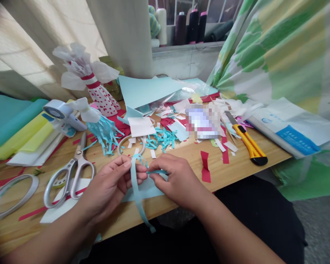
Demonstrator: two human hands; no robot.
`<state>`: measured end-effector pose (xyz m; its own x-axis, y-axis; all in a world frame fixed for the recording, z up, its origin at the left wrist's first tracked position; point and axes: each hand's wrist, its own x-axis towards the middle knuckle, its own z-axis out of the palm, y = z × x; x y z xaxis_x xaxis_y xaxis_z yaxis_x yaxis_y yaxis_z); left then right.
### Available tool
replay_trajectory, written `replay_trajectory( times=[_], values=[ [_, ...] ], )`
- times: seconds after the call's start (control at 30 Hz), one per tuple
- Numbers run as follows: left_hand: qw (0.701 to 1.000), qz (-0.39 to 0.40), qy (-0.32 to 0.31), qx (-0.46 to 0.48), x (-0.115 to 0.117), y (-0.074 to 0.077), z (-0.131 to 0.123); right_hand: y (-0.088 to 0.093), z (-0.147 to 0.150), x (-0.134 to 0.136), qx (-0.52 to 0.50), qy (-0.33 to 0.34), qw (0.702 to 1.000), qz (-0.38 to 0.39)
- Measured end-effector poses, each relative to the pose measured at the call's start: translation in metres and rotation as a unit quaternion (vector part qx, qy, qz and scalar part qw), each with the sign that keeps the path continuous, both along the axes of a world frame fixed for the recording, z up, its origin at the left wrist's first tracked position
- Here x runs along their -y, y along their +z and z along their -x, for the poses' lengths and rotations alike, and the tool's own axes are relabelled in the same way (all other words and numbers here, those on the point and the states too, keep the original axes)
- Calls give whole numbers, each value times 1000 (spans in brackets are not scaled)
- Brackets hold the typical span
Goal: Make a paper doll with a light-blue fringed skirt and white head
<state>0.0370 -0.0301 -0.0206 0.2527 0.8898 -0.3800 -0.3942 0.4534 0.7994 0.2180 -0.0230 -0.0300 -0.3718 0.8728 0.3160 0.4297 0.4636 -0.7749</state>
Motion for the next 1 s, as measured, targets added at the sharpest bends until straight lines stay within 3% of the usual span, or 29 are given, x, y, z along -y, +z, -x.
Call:
replay_trajectory(
  times=[0.07, 0.17, 0.3, 0.43, 0.63, 0.83, 1.0],
  values=[
    [1000, 1, 4, 8, 0, 1, 0, 0, 0, 0, -2, -14, 1000, 15],
    [1000, -9, 9, 3, 0, 3, -1, 0, 1, 0, -39, -52, 992, 110],
    [1000, -13, 9, -9, 2, 4, -2, -2, 6, 1, -173, -46, 948, 264],
    [1000, -14, 8, 13, 3, 3, -2, -6, 11, 2, -237, -31, 916, 322],
    [1000, -2, 16, 12, 2, 2, -2, -5, 15, 4, -211, -66, 929, 297],
    [999, 0, 23, 22, 1, 4, -1, -3, 14, 9, -138, -65, 975, 161],
    [1000, -2, 27, 15, 1, 4, -2, 0, 11, 9, -98, -48, 988, 106]
  ],
)
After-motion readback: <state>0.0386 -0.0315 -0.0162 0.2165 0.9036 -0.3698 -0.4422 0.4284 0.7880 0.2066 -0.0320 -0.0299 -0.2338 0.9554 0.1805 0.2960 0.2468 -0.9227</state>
